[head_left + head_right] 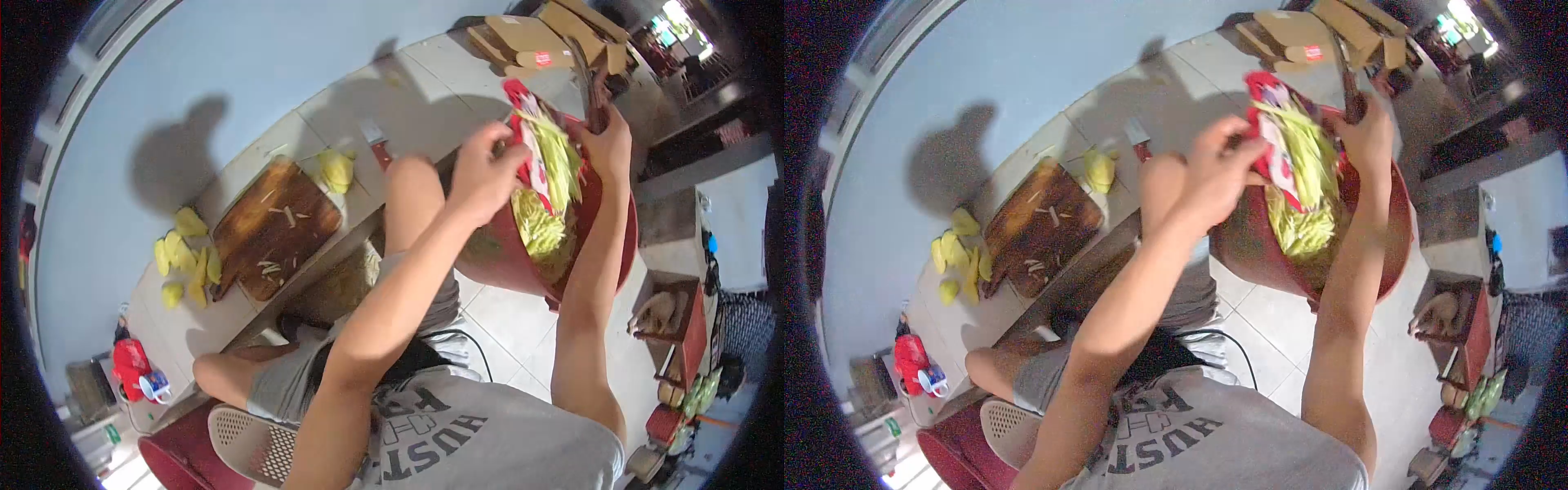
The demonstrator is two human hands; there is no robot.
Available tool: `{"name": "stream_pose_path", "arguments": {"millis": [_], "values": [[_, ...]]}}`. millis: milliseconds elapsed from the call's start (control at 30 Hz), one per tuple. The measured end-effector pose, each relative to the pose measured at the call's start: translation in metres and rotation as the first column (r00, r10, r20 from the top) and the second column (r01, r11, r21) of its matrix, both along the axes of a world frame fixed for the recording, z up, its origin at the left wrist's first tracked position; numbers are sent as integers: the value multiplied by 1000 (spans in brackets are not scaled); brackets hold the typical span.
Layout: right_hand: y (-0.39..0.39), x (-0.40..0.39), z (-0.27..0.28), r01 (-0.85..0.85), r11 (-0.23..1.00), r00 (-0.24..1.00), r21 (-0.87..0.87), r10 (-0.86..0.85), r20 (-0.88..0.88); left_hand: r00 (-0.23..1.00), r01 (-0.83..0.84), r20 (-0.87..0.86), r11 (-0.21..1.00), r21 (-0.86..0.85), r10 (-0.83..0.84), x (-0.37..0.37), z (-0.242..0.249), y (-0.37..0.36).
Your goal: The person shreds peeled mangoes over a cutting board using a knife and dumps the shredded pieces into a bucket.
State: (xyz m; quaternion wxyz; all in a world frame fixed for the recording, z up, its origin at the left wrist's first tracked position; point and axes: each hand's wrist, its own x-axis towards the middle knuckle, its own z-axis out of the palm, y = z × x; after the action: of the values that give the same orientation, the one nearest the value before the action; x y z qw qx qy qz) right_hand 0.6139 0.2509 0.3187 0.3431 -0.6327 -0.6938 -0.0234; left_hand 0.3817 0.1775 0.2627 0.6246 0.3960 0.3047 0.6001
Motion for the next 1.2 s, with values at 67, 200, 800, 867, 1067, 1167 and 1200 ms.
{"name": "stream_pose_path", "arguments": {"millis": [67,200,800,867,1067,1167,1200], "values": [[-17,28,-10,162,986,987,-34,-162,6,937,106,-337,994,23,-92,40,-39,19],[-26,60,-40,180,982,961,-55,-188,-205,938,195,-260,969,-151,-229,71,-61,14],[-43,0,-45,22,993,941,-117,-60,-332,765,170,642,977,-129,-48,-105,-45,-8],[-49,-30,-37,-139,990,879,6,127,-459,768,101,641,987,-126,4,-159,-38,-30],[-52,-79,-24,-202,963,902,-179,111,-418,900,-322,232,921,-218,369,-310,-38,-86],[-34,-98,-45,-353,919,887,-174,269,-376,840,-486,139,841,-236,525,-338,-34,-98],[-31,-114,-49,-386,903,892,-189,312,-327,815,-533,121,814,-230,567,-346,-34,-101]]}}
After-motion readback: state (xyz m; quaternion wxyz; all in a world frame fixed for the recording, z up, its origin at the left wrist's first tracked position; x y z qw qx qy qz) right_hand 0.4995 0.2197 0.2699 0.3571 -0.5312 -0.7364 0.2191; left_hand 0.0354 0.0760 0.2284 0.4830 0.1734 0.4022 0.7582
